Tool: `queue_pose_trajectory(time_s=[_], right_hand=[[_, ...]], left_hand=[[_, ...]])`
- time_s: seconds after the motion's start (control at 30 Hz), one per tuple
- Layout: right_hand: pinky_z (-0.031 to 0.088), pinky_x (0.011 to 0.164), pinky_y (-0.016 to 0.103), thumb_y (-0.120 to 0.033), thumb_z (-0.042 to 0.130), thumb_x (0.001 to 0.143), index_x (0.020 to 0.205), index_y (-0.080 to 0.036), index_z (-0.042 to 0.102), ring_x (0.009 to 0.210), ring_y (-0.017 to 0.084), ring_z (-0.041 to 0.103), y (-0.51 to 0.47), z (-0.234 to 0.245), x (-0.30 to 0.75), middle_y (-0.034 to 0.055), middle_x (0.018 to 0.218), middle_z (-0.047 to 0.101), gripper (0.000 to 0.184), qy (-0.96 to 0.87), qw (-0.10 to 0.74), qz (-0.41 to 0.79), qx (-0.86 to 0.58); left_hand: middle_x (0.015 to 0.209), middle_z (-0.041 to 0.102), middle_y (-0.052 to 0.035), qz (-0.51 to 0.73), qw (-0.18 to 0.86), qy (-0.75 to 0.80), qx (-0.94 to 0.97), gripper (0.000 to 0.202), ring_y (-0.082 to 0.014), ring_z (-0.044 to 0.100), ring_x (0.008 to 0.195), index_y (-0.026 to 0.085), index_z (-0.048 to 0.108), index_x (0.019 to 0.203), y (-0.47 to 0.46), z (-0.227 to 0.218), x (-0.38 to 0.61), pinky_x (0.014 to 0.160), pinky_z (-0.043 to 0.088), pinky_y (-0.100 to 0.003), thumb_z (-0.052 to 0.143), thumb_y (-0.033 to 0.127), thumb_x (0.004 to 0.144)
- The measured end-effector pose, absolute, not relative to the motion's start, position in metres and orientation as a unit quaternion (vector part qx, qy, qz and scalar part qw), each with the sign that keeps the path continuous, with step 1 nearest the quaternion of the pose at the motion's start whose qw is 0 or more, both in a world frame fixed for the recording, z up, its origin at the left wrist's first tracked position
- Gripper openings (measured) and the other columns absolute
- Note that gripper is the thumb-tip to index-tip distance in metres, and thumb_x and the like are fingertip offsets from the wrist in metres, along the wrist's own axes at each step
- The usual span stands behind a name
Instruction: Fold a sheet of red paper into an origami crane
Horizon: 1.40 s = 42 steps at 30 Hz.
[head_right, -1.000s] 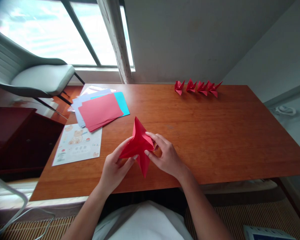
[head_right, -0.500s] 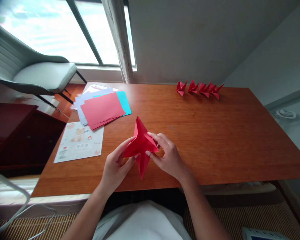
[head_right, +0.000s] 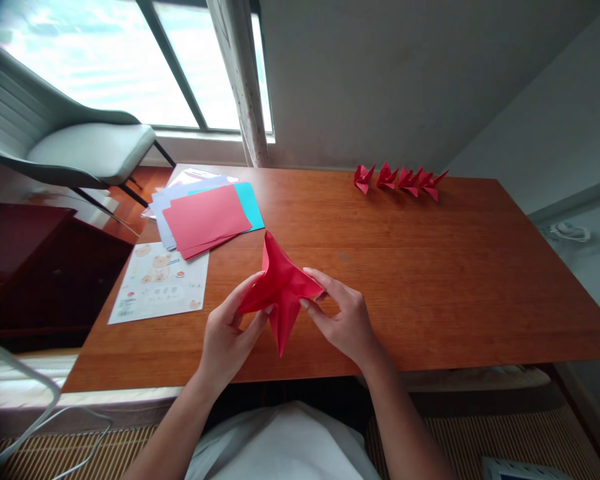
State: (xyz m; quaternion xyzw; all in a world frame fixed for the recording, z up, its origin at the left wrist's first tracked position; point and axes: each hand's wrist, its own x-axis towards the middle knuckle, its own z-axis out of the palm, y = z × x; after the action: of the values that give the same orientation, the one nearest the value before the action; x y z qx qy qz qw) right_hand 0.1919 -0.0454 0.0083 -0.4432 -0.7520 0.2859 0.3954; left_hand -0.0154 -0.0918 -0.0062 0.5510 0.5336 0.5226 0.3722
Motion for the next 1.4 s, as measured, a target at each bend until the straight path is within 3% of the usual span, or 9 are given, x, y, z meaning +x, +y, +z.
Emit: queue_pose_trajectory(time_s=[0.13,0.3,0.43,0.63,0.93,1.2,1.4], right_hand=[[0.06,0.077,0.029,-0.025,0.068,0.091,0.13,-0.028,0.062,0.083,0.018,0.074,-0.046,0.009,0.196,0.0023,0.108,0.077,0.039,-0.739,0.398,0.305,-0.449],[0.059,0.077,0.029,-0.027,0.067,0.091,0.125,-0.026,0.064,0.08,0.017,0.072,-0.046,0.01,0.195,0.0027,0.105,0.076,0.034,-0.726,0.411,0.318,-0.45],[0.06,0.082,0.031,-0.029,0.07,0.089,0.139,-0.027,0.054,0.087,0.019,0.073,-0.045,0.011,0.194,0.0045,0.116,0.075,0.052,-0.719,0.404,0.325,-0.463],[0.059,0.09,0.031,-0.026,0.07,0.089,0.129,-0.027,0.063,0.108,0.022,0.072,-0.042,0.019,0.196,0.0053,0.124,0.073,0.04,-0.758,0.392,0.285,-0.436],[0.06,0.084,0.032,-0.028,0.068,0.09,0.133,-0.03,0.06,0.092,0.02,0.074,-0.041,0.023,0.202,0.0033,0.117,0.075,0.044,-0.742,0.386,0.302,-0.457],[0.06,0.088,0.034,-0.026,0.069,0.089,0.124,-0.028,0.066,0.106,0.023,0.072,-0.039,0.02,0.202,0.005,0.122,0.073,0.035,-0.732,0.395,0.33,-0.446],[0.056,0.098,0.036,-0.024,0.071,0.087,0.129,-0.027,0.063,0.115,0.024,0.067,-0.036,0.018,0.2,0.0065,0.125,0.071,0.043,-0.754,0.382,0.337,-0.414]], left_hand=[[0.126,0.071,-0.007,0.537,0.405,0.519,0.528,0.052,-0.0217,0.07,0.112,0.024,0.058,0.139,-0.091,-0.005,-0.015,0.096,0.058,-0.031,0.068,0.019,0.089],[0.123,0.072,-0.007,0.537,0.421,0.511,0.522,0.051,-0.0204,0.071,0.109,0.023,0.058,0.139,-0.09,-0.003,-0.014,0.094,0.059,-0.029,0.067,0.019,0.089],[0.122,0.072,-0.0064,0.532,0.408,0.514,0.535,0.051,-0.0192,0.07,0.107,0.023,0.058,0.139,-0.09,-0.003,-0.015,0.091,0.059,-0.027,0.066,0.018,0.089],[0.125,0.071,-0.0054,0.522,0.403,0.511,0.551,0.051,-0.0189,0.07,0.109,0.025,0.058,0.139,-0.09,-0.004,-0.017,0.091,0.059,-0.026,0.065,0.016,0.089],[0.129,0.069,-0.0054,0.514,0.4,0.515,0.558,0.052,-0.0203,0.07,0.11,0.026,0.058,0.139,-0.089,-0.002,-0.018,0.091,0.059,-0.028,0.065,0.014,0.089],[0.129,0.069,-0.0064,0.517,0.4,0.508,0.561,0.052,-0.0206,0.069,0.111,0.027,0.057,0.139,-0.089,-0.003,-0.018,0.09,0.06,-0.029,0.065,0.015,0.089],[0.123,0.071,-0.0067,0.512,0.398,0.508,0.567,0.048,-0.0191,0.071,0.105,0.026,0.058,0.138,-0.089,-0.002,-0.017,0.09,0.06,-0.029,0.063,0.016,0.091]])
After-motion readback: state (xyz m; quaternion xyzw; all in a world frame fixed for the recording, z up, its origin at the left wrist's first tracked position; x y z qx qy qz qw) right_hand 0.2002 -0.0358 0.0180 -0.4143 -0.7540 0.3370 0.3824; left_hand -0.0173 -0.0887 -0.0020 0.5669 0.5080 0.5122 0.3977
